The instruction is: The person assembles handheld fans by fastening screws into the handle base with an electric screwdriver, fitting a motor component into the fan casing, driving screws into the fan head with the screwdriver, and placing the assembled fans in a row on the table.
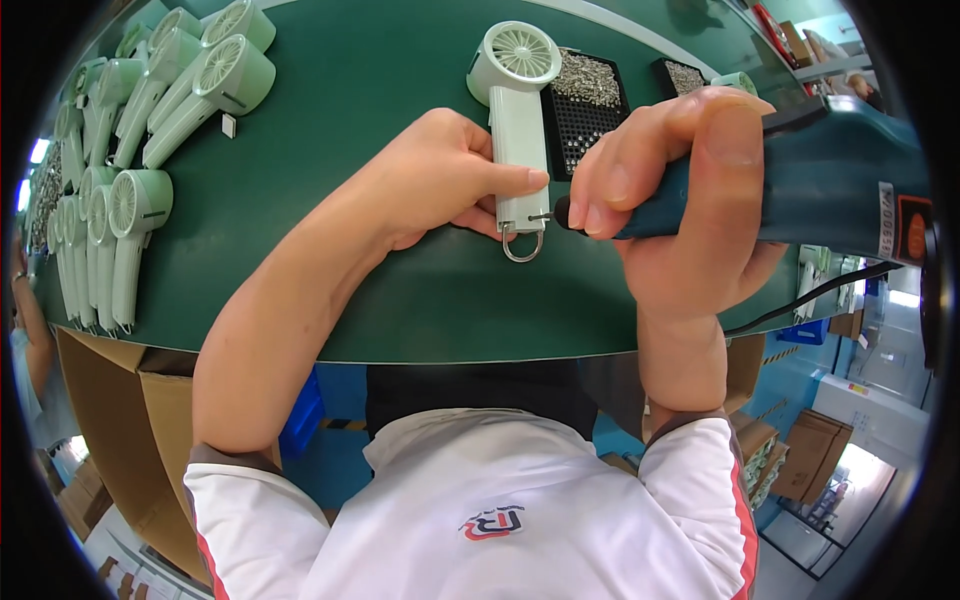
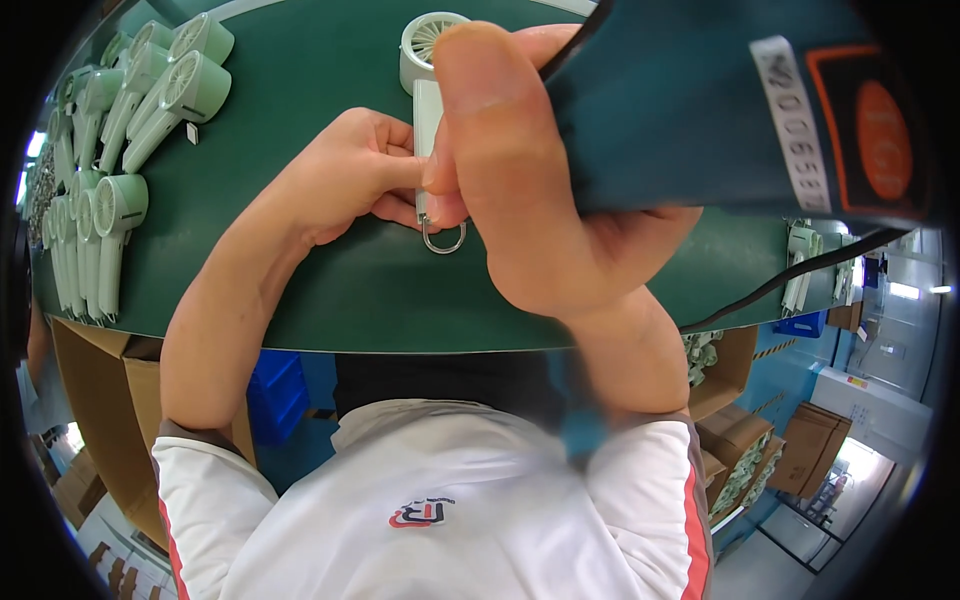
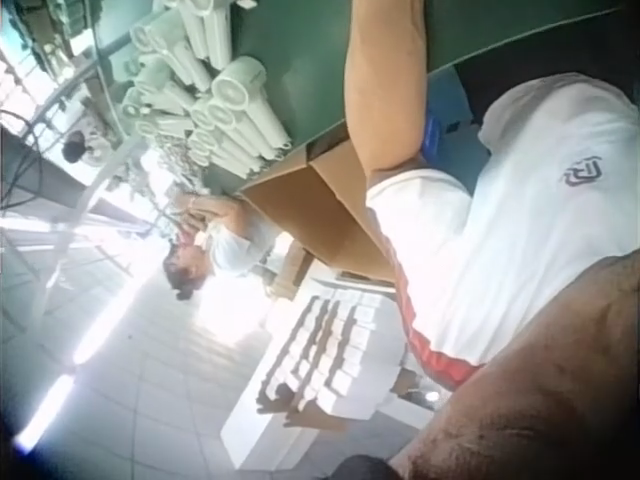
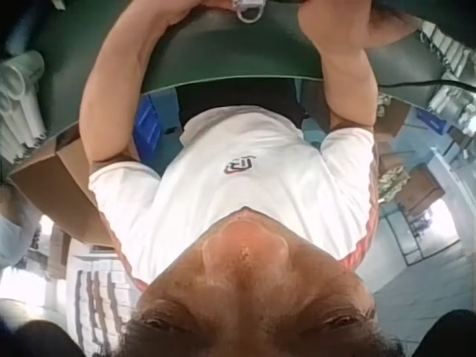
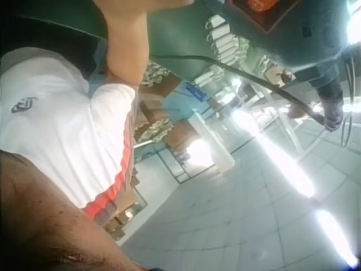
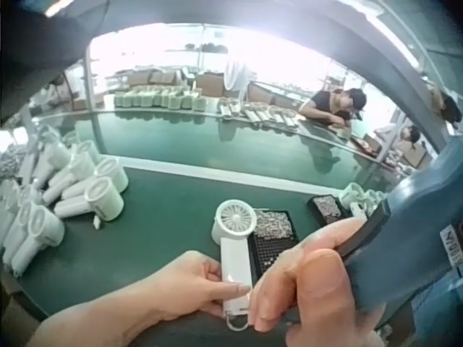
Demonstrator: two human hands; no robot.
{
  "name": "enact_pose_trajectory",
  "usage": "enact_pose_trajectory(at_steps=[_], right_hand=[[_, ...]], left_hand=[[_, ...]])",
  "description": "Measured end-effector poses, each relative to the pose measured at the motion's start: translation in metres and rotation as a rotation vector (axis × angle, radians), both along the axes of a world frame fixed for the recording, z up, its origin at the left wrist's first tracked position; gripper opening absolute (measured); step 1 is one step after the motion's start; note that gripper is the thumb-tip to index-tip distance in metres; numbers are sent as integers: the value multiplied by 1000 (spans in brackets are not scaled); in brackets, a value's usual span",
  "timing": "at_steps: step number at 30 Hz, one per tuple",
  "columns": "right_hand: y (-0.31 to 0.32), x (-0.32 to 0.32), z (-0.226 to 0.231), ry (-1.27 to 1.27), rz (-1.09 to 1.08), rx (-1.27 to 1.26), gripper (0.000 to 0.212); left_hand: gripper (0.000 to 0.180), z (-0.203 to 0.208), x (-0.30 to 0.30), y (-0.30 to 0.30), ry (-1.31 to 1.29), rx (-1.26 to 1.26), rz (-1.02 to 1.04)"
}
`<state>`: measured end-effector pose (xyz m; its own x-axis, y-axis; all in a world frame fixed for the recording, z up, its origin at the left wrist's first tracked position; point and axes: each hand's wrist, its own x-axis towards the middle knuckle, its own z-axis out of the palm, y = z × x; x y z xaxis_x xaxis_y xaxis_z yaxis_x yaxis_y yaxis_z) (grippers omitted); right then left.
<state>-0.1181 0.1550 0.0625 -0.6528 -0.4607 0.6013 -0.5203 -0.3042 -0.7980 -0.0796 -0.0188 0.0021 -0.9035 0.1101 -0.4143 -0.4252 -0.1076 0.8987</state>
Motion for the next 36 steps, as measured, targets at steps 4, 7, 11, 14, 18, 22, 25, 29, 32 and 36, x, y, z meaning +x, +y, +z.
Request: enact_pose_trajectory(at_steps=[4, 7, 11, 14, 18, 22, 25, 29, 32, 36], right_hand=[[-11, -5, -3, -113, 182, -107, 25], [-11, -3, -2, -126, 90, -52, 26], [-9, 1, -1, -123, -28, 13, 27], [-5, -2, -4, -108, -23, -6, 26], [-7, -2, -6, -116, -5, -89, 23], [0, -1, 29, -211, -56, -105, 22], [22, -13, 63, -117, -301, 235, 23], [12, -28, 42, -78, -373, 588, 32], [13, -23, 30, -150, -321, 723, 31], [10, -15, 20, -243, -309, 773, 32]], left_hand=[[38, 2, -1, 0, -8, 40, 13], [36, 3, -1, 0, -2, 39, -9], [35, 3, 0, 1, 7, 51, 16], [34, 5, 2, 2, -2, 53, 10], [34, 7, 5, 4, -1, 57, -2], [35, 5, 10, 3, -5, 86, 39], [39, 8, 24, 20, -5, 67, -44], [39, 10, 52, 26, 22, 2, -49], [41, 12, 61, 30, 64, -134, -60], [41, 30, 77, 29, 93, -370, -5]])
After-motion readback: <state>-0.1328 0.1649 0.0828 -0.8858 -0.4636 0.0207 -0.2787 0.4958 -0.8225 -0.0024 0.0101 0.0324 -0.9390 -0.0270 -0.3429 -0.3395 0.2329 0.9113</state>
